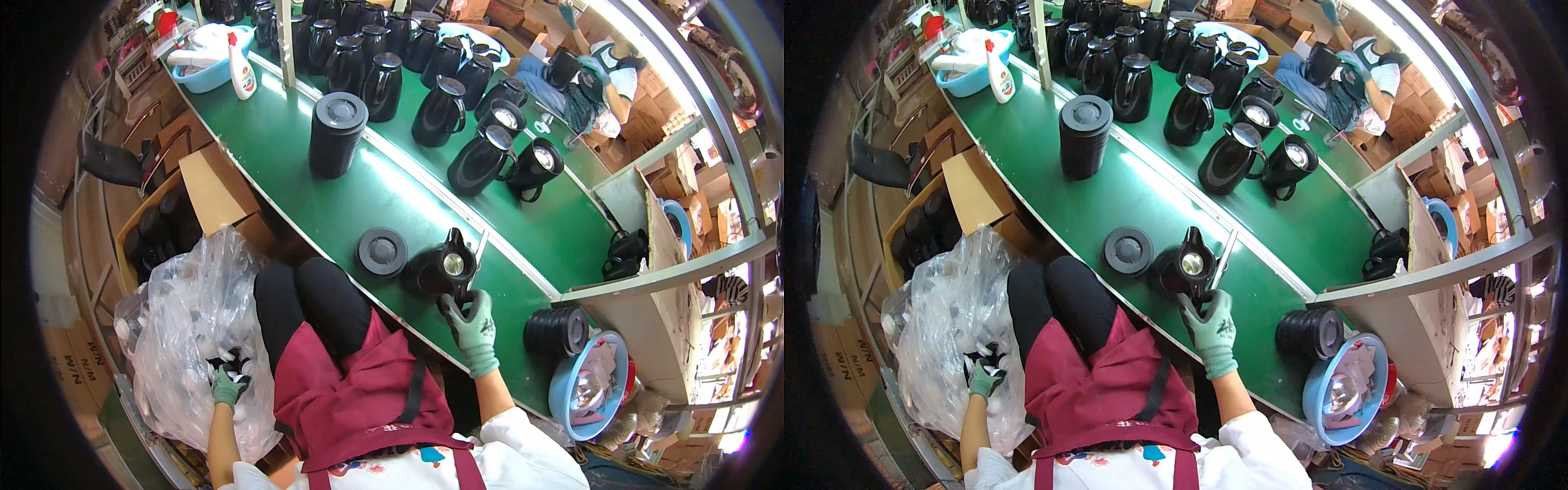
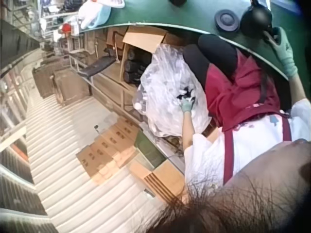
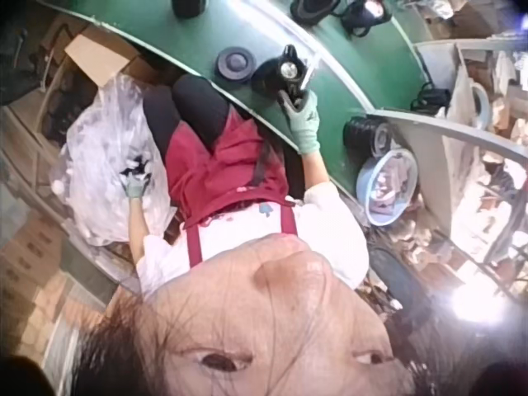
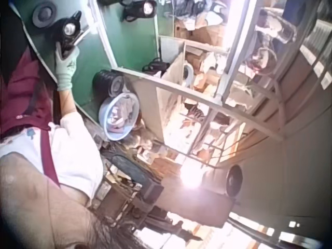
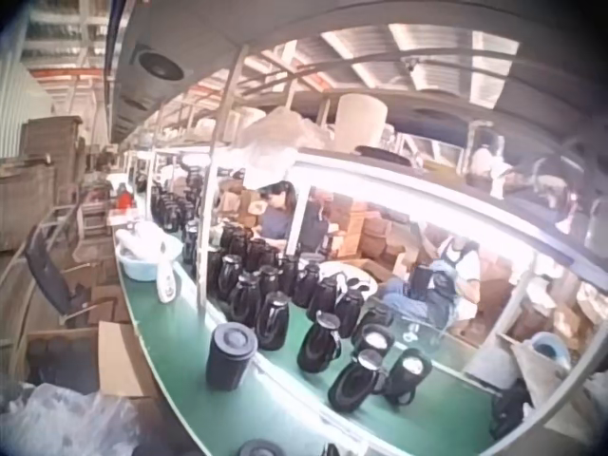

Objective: The person assembles black kettles by inserting a metal spout into the lid, attaching the lid to the kettle body, and placing the completed units on a green workbench. The person handles kettles, lids, and spouts one at a time.

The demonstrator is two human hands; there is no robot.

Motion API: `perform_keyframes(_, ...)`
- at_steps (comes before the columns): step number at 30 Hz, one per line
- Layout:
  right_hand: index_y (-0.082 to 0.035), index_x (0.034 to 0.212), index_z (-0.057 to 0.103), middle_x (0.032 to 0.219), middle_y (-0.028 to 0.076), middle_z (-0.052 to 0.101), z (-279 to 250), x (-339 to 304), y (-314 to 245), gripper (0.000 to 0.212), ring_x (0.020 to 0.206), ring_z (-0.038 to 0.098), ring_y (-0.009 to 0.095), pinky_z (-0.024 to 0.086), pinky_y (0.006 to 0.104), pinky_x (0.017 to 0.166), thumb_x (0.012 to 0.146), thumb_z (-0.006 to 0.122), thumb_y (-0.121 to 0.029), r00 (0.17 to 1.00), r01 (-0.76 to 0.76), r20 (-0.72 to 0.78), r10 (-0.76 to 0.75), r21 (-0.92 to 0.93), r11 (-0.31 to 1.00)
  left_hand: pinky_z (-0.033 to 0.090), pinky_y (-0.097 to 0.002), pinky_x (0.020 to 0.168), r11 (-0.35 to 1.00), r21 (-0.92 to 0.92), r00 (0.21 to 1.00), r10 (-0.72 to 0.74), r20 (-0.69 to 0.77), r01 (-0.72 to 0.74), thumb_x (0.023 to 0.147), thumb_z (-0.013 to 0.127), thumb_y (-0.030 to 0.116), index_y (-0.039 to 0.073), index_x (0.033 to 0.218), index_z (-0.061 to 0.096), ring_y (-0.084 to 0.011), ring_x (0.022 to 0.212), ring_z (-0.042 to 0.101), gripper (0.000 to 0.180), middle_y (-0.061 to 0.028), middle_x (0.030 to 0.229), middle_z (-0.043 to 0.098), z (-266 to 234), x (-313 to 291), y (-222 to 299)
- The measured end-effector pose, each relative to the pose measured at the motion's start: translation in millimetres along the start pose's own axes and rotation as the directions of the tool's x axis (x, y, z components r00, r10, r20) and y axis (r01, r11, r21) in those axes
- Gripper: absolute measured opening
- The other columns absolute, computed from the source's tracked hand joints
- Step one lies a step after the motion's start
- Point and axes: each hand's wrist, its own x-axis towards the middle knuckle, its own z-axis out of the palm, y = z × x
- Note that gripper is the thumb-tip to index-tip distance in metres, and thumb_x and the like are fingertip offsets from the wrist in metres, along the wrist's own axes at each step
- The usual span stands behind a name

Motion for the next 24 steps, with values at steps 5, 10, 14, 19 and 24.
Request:
perform_keyframes(5,-0.001,0.122,0.057,0.110,0.011,0.056,-31.6,-27.1,-36.4,0.051,0.079,0.061,0.018,0.052,0.0317,0.072,0.081,0.086,-0.011,0.948,0.189,-0.298,-0.109,0.254,0.949,0.047,-0.0458,0.105,0.990,0.004,0.970,0.142,-0.197,-0.144,0.071,0.088,0.019,0.006,0.128,0.066,-0.0362,0.115,0.061,0.063,-0.0186,0.123,0.062,-90.3,-43.5,146.6)
perform_keyframes(10,-0.009,0.152,0.046,0.152,0.020,0.045,-15.0,-40.9,-131.4,0.085,0.128,0.049,0.042,0.045,0.0492,0.107,0.079,0.086,-0.026,0.651,0.554,0.345,-0.676,0.393,0.734,0.052,-0.0319,0.102,0.378,-0.918,0.868,0.489,0.086,-0.122,0.089,0.078,0.002,0.000,0.130,0.065,-0.0179,0.113,0.065,0.043,-0.0090,0.125,0.067,-129.8,-106.8,300.3)
perform_keyframes(14,-0.020,0.155,0.046,0.147,0.019,0.046,-20.7,-33.1,-136.1,0.087,0.118,0.052,0.040,0.047,0.0511,0.105,0.078,0.082,-0.039,0.351,0.832,0.635,-0.688,0.126,0.540,0.055,-0.0301,0.094,0.318,-0.944,0.680,0.674,0.290,0.088,0.095,0.075,0.011,0.001,0.130,0.063,-0.0136,0.106,0.065,0.038,-0.0056,0.118,0.068,-115.5,-117.8,370.3)
perform_keyframes(19,-0.010,0.146,0.054,0.139,0.022,0.054,-58.2,3.8,-118.8,0.088,0.127,0.054,0.042,0.046,0.0483,0.109,0.069,0.090,-0.036,0.458,0.633,0.681,-0.572,0.202,0.747,0.052,-0.0300,0.098,0.340,-0.924,0.524,0.763,0.379,0.174,0.102,0.069,0.020,0.001,0.135,0.059,-0.0127,0.111,0.063,0.039,-0.0063,0.123,0.066,-93.5,-121.2,416.1)
perform_keyframes(24,-0.004,0.150,0.046,0.124,0.013,0.060,-90.4,68.8,-75.3,0.088,0.116,0.064,0.023,0.056,0.0356,0.096,0.074,0.088,-0.005,0.876,0.396,0.216,-0.432,0.192,0.898,0.044,-0.0434,0.109,0.366,-0.512,0.534,0.814,-0.228,-0.777,0.086,0.083,0.036,-0.001,0.154,0.037,-0.0315,0.130,0.054,0.091,-0.0200,0.147,0.049,-39.9,-95.4,471.5)
